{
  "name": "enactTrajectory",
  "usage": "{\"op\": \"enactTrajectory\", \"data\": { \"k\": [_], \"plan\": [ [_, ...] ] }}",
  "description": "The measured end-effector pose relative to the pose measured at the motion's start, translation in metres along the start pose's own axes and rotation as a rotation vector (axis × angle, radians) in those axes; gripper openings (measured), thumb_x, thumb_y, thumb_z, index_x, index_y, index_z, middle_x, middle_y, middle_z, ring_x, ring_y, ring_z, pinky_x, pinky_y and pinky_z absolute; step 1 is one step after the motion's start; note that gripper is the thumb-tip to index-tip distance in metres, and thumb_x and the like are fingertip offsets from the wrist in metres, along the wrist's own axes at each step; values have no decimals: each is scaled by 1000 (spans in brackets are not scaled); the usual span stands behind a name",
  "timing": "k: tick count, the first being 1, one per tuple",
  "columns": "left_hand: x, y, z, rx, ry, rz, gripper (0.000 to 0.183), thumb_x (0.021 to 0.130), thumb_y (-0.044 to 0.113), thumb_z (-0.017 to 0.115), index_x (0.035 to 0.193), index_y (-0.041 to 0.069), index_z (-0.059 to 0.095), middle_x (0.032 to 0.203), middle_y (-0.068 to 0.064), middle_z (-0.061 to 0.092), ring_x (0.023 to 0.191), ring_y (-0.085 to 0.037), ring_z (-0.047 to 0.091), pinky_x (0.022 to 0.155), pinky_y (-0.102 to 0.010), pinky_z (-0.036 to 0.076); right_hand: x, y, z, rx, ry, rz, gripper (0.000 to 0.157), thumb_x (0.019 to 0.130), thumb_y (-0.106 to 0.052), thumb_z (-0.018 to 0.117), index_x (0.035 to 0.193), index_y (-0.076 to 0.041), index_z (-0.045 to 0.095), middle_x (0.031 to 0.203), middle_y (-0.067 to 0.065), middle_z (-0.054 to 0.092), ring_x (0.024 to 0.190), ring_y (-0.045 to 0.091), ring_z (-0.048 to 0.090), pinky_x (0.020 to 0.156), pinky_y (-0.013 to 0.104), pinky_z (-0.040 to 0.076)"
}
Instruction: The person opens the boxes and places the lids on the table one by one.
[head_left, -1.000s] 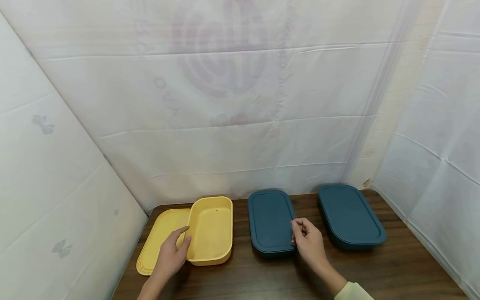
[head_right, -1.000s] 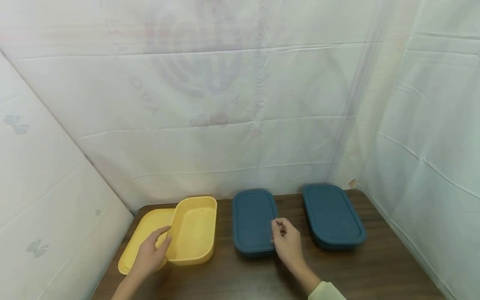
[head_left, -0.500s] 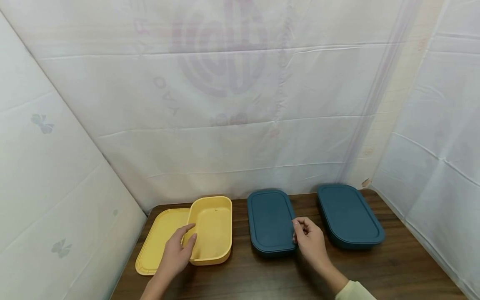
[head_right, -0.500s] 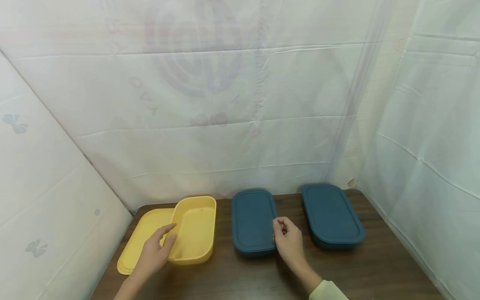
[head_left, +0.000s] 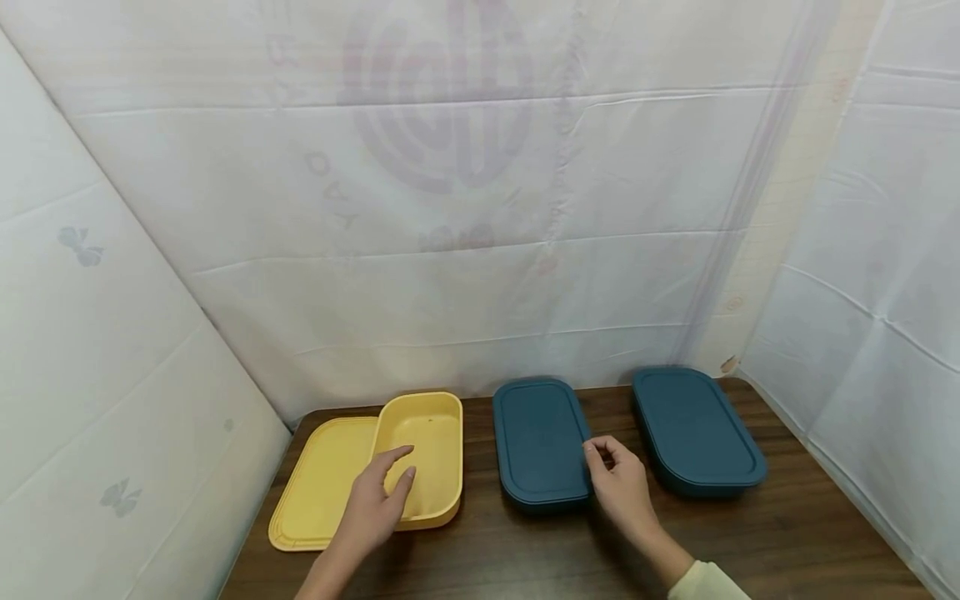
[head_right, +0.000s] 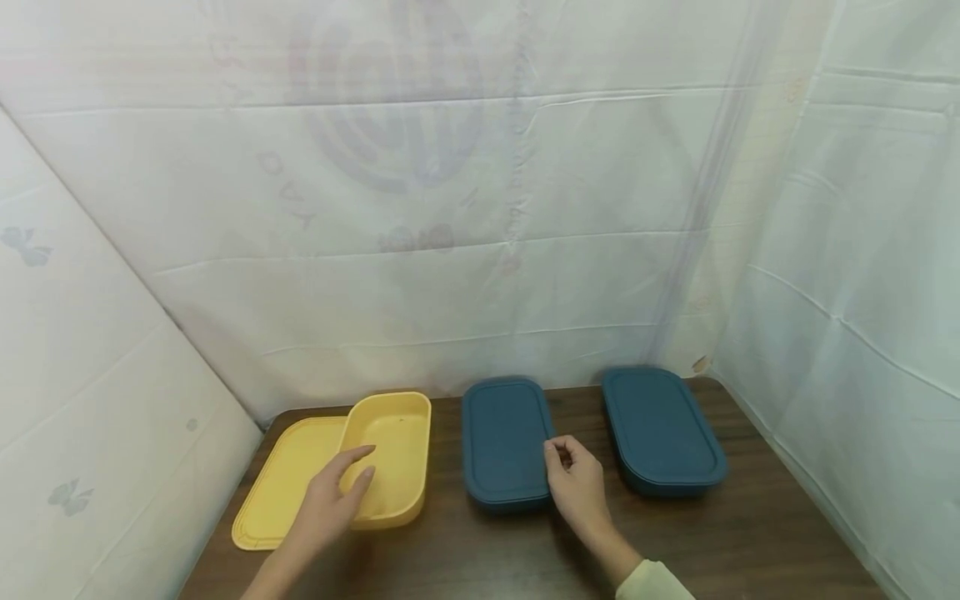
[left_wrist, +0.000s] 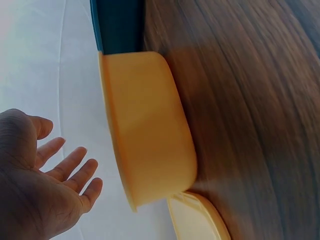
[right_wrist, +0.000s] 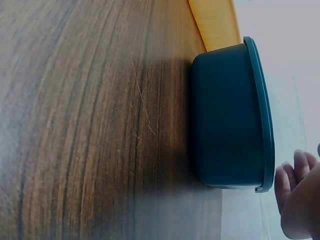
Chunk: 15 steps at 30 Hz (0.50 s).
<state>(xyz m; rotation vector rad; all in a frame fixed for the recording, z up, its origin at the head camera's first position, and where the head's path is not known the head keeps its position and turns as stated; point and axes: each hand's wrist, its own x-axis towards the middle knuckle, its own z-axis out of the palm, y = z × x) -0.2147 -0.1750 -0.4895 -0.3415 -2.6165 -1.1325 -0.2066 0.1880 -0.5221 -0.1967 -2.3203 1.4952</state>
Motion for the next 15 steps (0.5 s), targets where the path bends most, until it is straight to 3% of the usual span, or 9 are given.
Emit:
{"op": "enactTrajectory", "data": {
  "k": [15],
  "plan": [
    [-6, 27, 21, 6, -33, 69, 33, 93, 19, 65, 125, 13, 63, 121, -1, 65, 118, -22, 58, 96, -48, 47, 1, 2, 2, -33, -6, 14, 26, 96, -39, 56, 101, -17, 70, 95, -3, 68, 84, 13, 60, 71, 24, 49]
  ]
}}
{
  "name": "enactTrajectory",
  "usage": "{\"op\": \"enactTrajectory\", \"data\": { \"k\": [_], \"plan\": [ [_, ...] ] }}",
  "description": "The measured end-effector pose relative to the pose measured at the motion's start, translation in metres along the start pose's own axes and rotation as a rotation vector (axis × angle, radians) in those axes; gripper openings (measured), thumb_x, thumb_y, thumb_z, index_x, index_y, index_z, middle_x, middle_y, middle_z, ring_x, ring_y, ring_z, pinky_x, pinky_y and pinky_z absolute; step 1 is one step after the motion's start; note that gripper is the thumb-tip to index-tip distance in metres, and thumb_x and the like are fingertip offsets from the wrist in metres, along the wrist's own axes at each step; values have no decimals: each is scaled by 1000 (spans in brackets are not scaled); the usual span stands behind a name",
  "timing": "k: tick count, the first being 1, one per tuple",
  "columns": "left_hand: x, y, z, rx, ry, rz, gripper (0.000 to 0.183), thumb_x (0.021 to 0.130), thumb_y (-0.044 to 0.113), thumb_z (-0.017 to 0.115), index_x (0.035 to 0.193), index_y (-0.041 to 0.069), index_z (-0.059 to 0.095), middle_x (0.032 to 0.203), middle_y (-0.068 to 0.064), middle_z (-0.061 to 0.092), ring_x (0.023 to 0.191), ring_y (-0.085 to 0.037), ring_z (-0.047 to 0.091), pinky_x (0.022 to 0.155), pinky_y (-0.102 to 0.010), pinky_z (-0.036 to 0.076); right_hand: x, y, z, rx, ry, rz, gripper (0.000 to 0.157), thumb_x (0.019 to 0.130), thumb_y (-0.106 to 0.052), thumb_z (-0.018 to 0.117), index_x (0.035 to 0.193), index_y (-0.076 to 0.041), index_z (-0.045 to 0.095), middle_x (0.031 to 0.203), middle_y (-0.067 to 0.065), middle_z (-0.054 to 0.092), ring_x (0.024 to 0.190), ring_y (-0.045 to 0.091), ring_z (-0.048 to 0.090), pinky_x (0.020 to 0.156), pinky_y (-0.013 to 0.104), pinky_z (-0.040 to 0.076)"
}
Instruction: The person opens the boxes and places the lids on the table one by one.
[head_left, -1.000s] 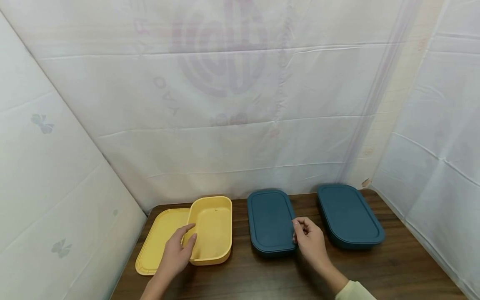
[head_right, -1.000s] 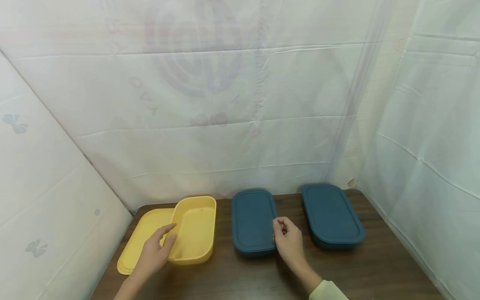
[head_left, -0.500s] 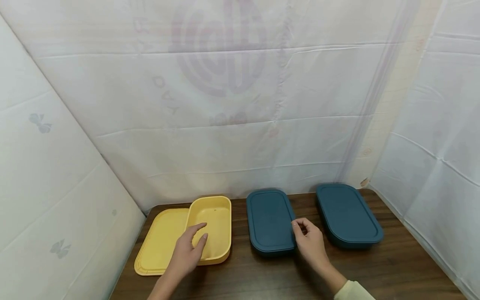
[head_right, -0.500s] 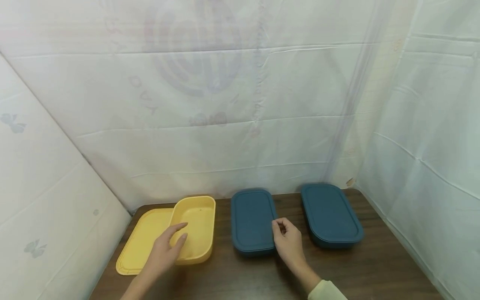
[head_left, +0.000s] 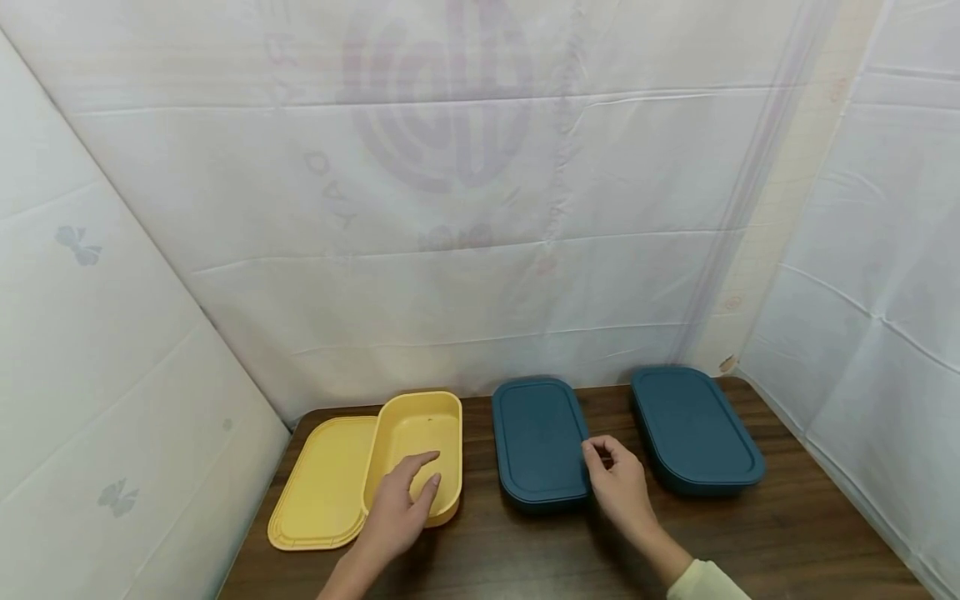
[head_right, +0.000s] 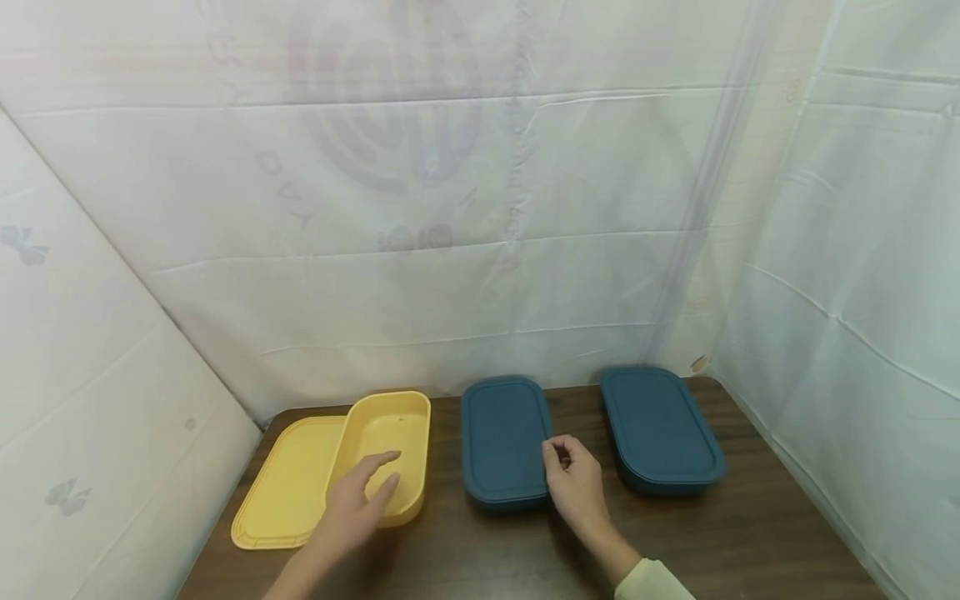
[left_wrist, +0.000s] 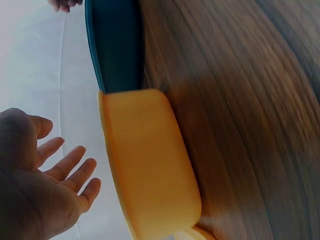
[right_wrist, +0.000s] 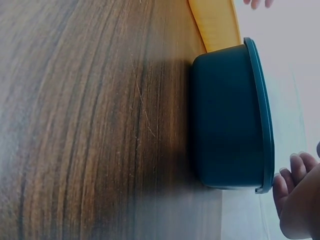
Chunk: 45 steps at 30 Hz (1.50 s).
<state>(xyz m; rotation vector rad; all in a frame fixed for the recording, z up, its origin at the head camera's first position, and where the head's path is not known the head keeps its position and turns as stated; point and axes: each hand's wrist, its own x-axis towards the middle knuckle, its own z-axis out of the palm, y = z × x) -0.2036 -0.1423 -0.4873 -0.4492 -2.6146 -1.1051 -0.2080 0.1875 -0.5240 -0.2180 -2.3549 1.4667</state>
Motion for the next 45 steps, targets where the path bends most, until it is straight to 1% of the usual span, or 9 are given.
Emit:
{"op": "enactTrajectory", "data": {
  "k": [6, 13, 19, 23, 28, 33, 36, 42, 45],
  "plan": [
    [-1, 10, 10, -29, -57, -3, 34, 94, 22, 63, 127, 17, 61, 123, 5, 63, 119, -19, 57, 98, -48, 46, -1, 0, 2, -14, 7, -3, 23, 96, -37, 57, 101, -18, 70, 94, -5, 67, 84, 12, 60, 70, 24, 50],
    [0, 15, 20, -27, -92, 46, 33, 96, 27, 61, 128, 28, 58, 124, 8, 61, 119, -14, 56, 97, -44, 48, -1, -2, 2, -8, 10, -4, 24, 97, -38, 56, 101, -18, 70, 95, -5, 68, 83, 11, 60, 70, 23, 49],
    [-4, 18, 26, -28, -138, 84, 32, 97, 33, 56, 129, 26, 57, 125, 4, 61, 119, -15, 56, 96, -44, 48, 1, -5, -1, 8, -9, -3, 28, 97, -42, 54, 103, -18, 69, 98, -6, 67, 85, 13, 60, 71, 26, 50],
    [-4, 16, 30, -36, -162, 103, 32, 98, 32, 55, 130, 27, 56, 124, 7, 61, 118, -14, 57, 96, -44, 49, 2, -6, 1, -3, -16, 0, 30, 97, -42, 53, 104, -18, 68, 101, -6, 66, 88, 12, 59, 74, 27, 50],
    [-3, 16, 33, -46, -188, 108, 34, 100, 40, 50, 131, 28, 54, 124, 9, 59, 119, -17, 57, 95, -43, 49, 3, -6, 3, 4, -21, 11, 28, 97, -40, 54, 106, -17, 67, 102, -6, 65, 89, 11, 58, 77, 26, 49],
    [-4, 17, 35, -61, -187, 95, 34, 98, 42, 51, 130, 30, 54, 123, 12, 59, 119, -17, 58, 96, -41, 49, 2, -5, 4, -1, -38, 23, 28, 97, -41, 54, 107, -17, 65, 105, -5, 64, 92, 11, 58, 79, 28, 50],
    [-4, 17, 37, -63, -181, 102, 33, 98, 38, 54, 130, 30, 55, 124, 13, 59, 119, -16, 58, 96, -39, 49, 2, -5, 5, -3, -44, 22, 30, 97, -43, 54, 108, -17, 65, 107, -5, 63, 97, 11, 59, 84, 32, 50],
    [-3, 20, 41, -65, -162, 135, 32, 98, 27, 57, 130, 23, 56, 126, 6, 60, 119, -15, 57, 96, -40, 49, 2, -2, 7, -11, -61, 16, 29, 96, -43, 54, 108, -18, 63, 110, -3, 62, 107, 16, 57, 95, 40, 47],
    [-2, 22, 43, -39, -159, 112, 34, 97, 27, 58, 130, 20, 56, 129, 3, 60, 121, -15, 56, 97, -41, 49, 3, -1, 7, -18, -72, 16, 32, 96, -44, 54, 111, -17, 63, 114, -3, 61, 113, 18, 56, 98, 43, 46]
  ]
}}
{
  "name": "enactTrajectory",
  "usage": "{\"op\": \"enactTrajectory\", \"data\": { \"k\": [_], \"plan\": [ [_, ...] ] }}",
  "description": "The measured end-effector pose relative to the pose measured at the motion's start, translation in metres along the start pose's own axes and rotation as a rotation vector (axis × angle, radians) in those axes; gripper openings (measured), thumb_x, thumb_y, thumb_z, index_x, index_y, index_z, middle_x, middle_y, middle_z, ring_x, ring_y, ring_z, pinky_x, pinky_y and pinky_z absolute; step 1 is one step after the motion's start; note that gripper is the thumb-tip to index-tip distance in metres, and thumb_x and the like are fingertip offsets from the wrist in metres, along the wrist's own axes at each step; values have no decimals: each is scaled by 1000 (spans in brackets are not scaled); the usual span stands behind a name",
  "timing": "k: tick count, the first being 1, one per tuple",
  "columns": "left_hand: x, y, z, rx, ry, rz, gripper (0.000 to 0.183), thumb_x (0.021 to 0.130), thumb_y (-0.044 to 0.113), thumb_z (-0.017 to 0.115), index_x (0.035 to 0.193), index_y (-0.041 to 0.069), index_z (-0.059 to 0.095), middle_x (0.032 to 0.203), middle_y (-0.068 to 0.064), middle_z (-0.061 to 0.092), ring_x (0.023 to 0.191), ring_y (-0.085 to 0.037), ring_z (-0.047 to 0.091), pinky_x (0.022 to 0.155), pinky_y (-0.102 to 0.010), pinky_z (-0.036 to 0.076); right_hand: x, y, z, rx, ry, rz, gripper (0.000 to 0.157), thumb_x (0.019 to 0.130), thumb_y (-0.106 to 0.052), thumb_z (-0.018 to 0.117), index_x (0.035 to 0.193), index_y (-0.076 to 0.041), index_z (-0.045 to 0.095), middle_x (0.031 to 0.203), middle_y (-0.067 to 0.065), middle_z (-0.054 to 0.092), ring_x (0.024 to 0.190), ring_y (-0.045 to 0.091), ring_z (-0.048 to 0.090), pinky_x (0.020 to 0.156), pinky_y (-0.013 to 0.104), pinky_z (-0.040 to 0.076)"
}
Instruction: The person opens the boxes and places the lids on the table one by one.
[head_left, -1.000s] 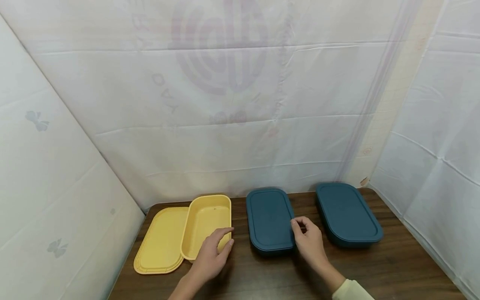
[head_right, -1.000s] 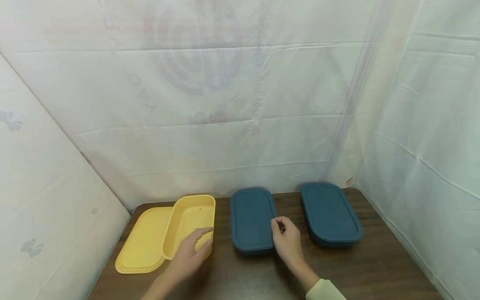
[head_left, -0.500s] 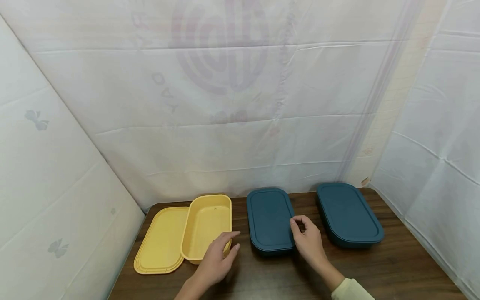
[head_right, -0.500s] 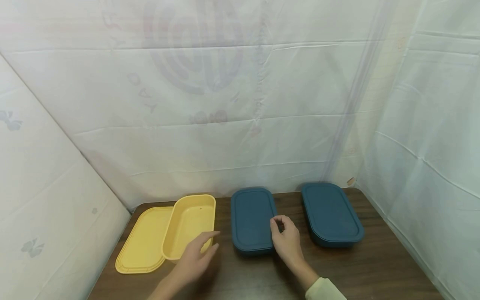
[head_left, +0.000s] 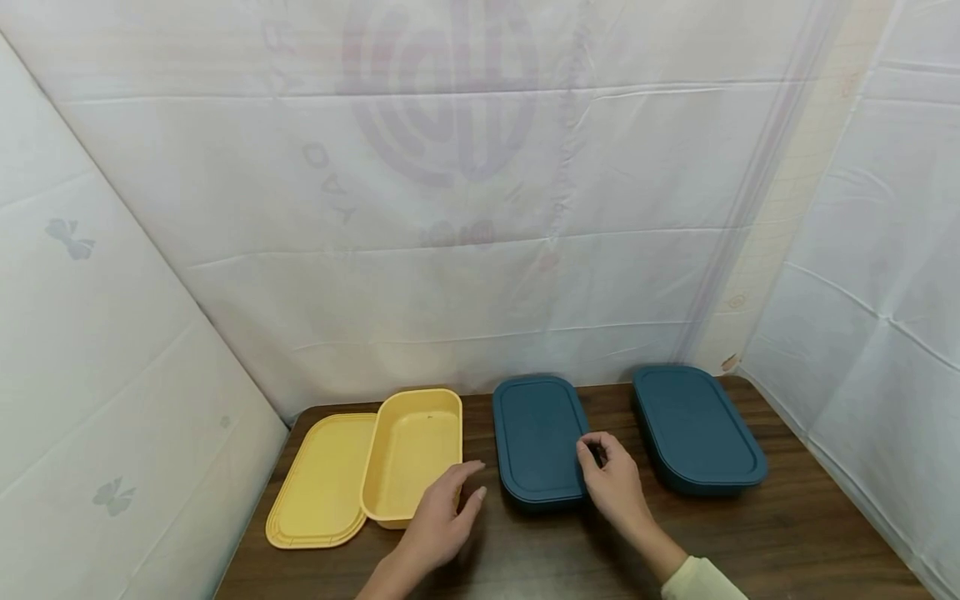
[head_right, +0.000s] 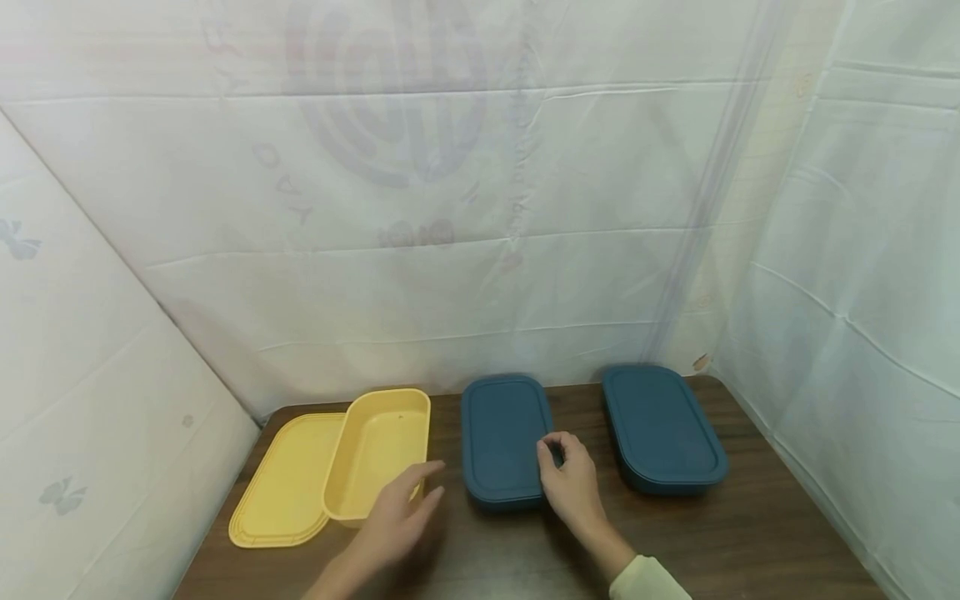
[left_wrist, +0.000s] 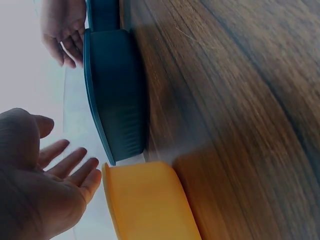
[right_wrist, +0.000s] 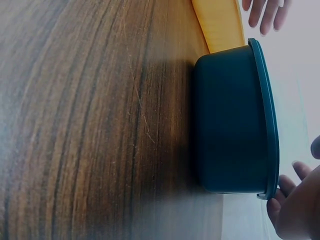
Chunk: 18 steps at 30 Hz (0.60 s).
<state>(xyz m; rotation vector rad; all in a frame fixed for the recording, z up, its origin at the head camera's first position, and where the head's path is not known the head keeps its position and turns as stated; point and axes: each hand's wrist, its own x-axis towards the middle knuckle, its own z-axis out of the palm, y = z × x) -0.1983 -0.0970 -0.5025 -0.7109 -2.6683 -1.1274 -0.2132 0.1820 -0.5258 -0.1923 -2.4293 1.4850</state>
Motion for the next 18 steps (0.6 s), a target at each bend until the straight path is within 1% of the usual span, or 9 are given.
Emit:
{"op": "enactTrajectory", "data": {
  "k": [3, 6, 10, 13, 14, 18],
  "plan": [
    [1, 2, 2, 30, -10, -36, 38, 98, 31, 56, 132, 15, 55, 132, -2, 58, 123, -19, 55, 99, -43, 47, 0, 0, 0, 0, -10, -1, 35, 96, -46, 54, 114, -17, 62, 117, -2, 60, 114, 19, 55, 97, 43, 45],
    [2, 3, 4, 48, -33, -73, 46, 98, 39, 52, 134, 11, 53, 133, -6, 57, 125, -23, 53, 100, -45, 46, 1, 0, 0, 1, -19, 1, 37, 96, -45, 54, 116, -15, 61, 122, 0, 59, 116, 22, 54, 98, 45, 45],
    [3, 4, 7, 78, -68, -117, 55, 98, 48, 48, 137, 10, 50, 135, -8, 55, 127, -25, 51, 102, -45, 44, 1, 0, -1, -17, -30, 9, 38, 96, -43, 55, 119, -13, 60, 130, 5, 56, 124, 26, 50, 103, 48, 42],
    [3, 5, 9, 105, -80, -130, 57, 98, 47, 49, 138, 7, 49, 137, -10, 54, 130, -27, 49, 105, -47, 42, 2, 0, 0, -40, -41, 15, 38, 96, -42, 56, 120, -13, 59, 133, 8, 55, 127, 28, 49, 104, 50, 41],
    [4, 5, 10, 110, -83, -124, 57, 98, 46, 49, 138, 6, 49, 138, -12, 53, 130, -29, 48, 105, -48, 41, 3, 0, 0, -46, -45, 16, 38, 96, -41, 56, 121, -13, 59, 134, 8, 54, 127, 29, 49, 103, 50, 41],
    [4, 8, 12, 90, -110, -125, 58, 98, 44, 50, 140, 4, 47, 142, -16, 49, 133, -33, 45, 106, -51, 39, 3, 0, 0, -60, -55, 20, 37, 96, -37, 57, 124, -12, 57, 136, 10, 53, 128, 29, 48, 104, 50, 40]
  ]
}}
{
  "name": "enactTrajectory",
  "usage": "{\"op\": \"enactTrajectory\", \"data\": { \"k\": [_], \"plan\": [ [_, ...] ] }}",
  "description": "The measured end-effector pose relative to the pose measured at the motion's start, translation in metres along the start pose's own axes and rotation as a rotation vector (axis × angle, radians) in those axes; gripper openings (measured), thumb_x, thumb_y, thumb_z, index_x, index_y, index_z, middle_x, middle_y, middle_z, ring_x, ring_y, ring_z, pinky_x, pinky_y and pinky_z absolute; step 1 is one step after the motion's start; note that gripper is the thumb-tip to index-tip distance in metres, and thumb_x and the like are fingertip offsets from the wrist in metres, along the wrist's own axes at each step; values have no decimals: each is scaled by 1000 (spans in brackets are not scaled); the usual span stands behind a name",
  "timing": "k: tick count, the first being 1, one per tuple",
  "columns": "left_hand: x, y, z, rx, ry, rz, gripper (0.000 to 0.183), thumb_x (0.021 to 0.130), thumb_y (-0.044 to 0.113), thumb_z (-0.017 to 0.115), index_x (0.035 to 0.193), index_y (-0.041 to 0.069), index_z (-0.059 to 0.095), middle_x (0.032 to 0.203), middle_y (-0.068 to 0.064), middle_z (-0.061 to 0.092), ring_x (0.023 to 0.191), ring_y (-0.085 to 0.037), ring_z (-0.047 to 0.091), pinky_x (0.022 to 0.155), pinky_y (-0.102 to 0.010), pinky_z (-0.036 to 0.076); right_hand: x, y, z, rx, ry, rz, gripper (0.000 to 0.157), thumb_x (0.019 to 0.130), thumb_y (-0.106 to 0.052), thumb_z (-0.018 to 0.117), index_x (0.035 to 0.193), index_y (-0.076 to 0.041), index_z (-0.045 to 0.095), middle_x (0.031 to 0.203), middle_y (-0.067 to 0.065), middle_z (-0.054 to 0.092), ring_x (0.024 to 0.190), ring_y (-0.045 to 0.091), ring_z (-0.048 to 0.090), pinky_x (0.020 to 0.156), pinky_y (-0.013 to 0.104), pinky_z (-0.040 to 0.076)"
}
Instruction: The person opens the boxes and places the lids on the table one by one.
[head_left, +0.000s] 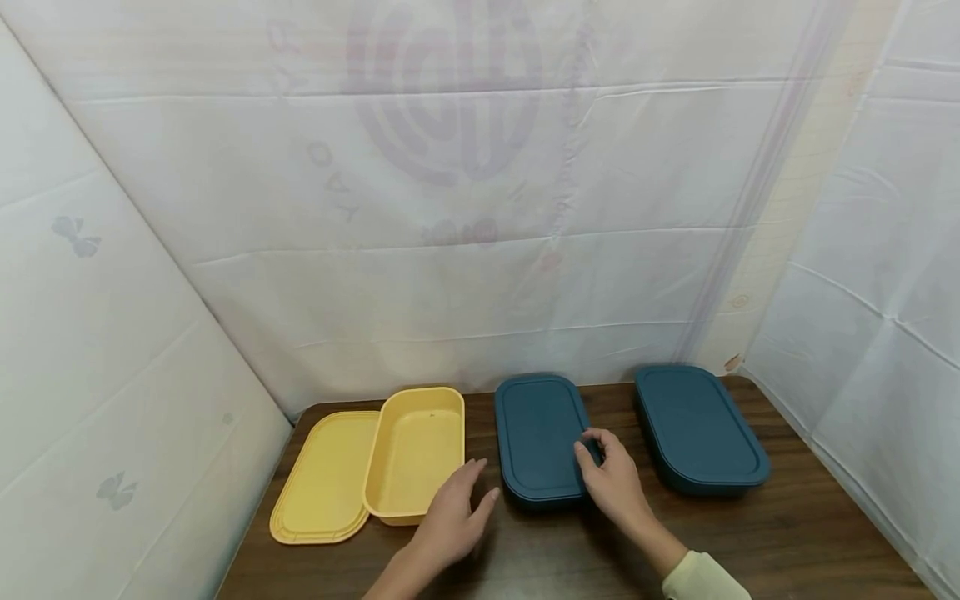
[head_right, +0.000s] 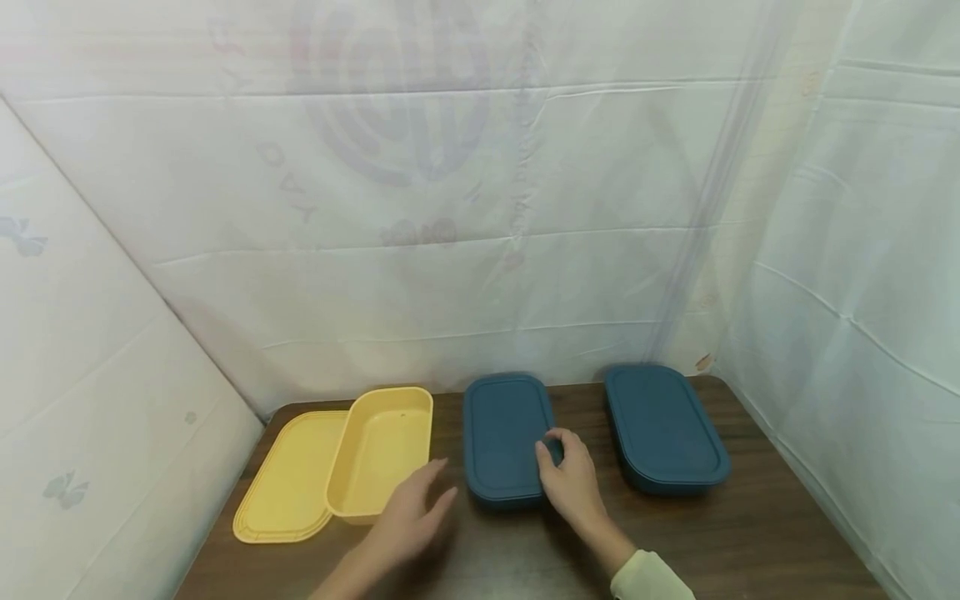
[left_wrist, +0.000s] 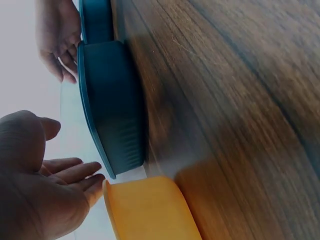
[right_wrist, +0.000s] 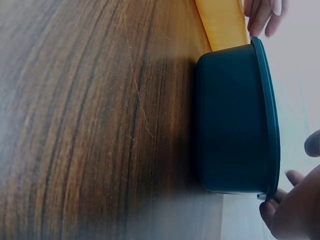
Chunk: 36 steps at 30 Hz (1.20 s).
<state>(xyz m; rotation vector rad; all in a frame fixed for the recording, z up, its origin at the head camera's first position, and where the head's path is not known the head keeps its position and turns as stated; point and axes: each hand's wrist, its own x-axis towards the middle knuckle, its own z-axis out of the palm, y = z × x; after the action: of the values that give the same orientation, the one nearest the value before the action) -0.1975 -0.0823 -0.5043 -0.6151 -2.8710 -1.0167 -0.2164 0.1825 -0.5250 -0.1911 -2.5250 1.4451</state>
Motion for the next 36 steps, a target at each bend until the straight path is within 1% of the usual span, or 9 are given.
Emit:
{"op": "enactTrajectory", "data": {
  "k": [5, 11, 14, 17, 19, 25, 27, 32, 36],
  "plan": [
    [3, 4, 4, -53, -71, -12, 61, 99, 46, 48, 142, 3, 44, 144, -19, 46, 135, -34, 42, 105, -52, 40, 1, 0, 1, 0, -7, 2, 39, 96, -35, 57, 127, -12, 54, 138, 10, 51, 130, 29, 46, 105, 51, 39],
    [5, 11, 10, -130, -124, -42, 62, 98, 43, 50, 142, 0, 43, 143, -18, 48, 133, -34, 46, 102, -52, 43, 3, 2, 2, -25, -32, 26, 49, 96, -39, 57, 136, -11, 47, 141, 10, 49, 130, 31, 46, 104, 52, 39],
    [6, 14, 15, -136, -110, -60, 62, 98, 42, 51, 143, -1, 42, 144, -17, 48, 133, -33, 46, 102, -51, 43, 4, 4, 1, -55, -52, 42, 54, 96, -39, 56, 139, -10, 43, 142, 14, 47, 132, 33, 44, 104, 54, 38],
    [7, 17, 22, -114, -66, -81, 63, 98, 40, 52, 143, -3, 41, 144, -19, 47, 133, -34, 45, 103, -51, 42, 4, 6, 0, -81, -71, 49, 59, 96, -40, 55, 143, -8, 39, 144, 17, 46, 132, 36, 44, 104, 54, 38],
    [8, 17, 27, -127, -44, -98, 64, 98, 38, 53, 142, -6, 40, 143, -21, 47, 132, -34, 47, 102, -50, 43, 5, 8, 0, -91, -81, 47, 60, 96, -38, 55, 145, -8, 36, 145, 18, 44, 132, 36, 44, 105, 55, 38],
    [7, 12, 42, -222, -56, -133, 69, 97, 40, 55, 142, -10, 38, 138, -25, 50, 123, -31, 54, 93, -45, 50, 7, 16, 3, -105, -127, 27, 59, 99, -24, 51, 149, -2, 28, 146, 23, 43, 133, 39, 43, 104, 56, 39],
    [6, 10, 47, -223, -64, -132, 71, 97, 42, 54, 141, -11, 38, 138, -26, 49, 124, -34, 52, 95, -47, 49, 8, 16, 2, -114, -136, 20, 58, 100, -20, 50, 149, 0, 27, 146, 24, 42, 132, 40, 44, 104, 56, 39],
    [8, 9, 54, -239, -64, -166, 73, 97, 49, 50, 140, -9, 41, 141, -26, 47, 131, -37, 46, 101, -53, 43, 9, 14, -1, -147, -137, 17, 57, 100, -18, 49, 149, 1, 28, 146, 26, 41, 132, 42, 42, 104, 57, 38],
    [10, 11, 56, -268, -47, -190, 70, 97, 50, 49, 139, -5, 45, 138, -21, 51, 128, -34, 49, 98, -50, 46, 10, 15, -2, -165, -140, 20, 57, 100, -19, 49, 149, 2, 29, 146, 26, 41, 133, 42, 41, 104, 58, 37]
  ]
}}
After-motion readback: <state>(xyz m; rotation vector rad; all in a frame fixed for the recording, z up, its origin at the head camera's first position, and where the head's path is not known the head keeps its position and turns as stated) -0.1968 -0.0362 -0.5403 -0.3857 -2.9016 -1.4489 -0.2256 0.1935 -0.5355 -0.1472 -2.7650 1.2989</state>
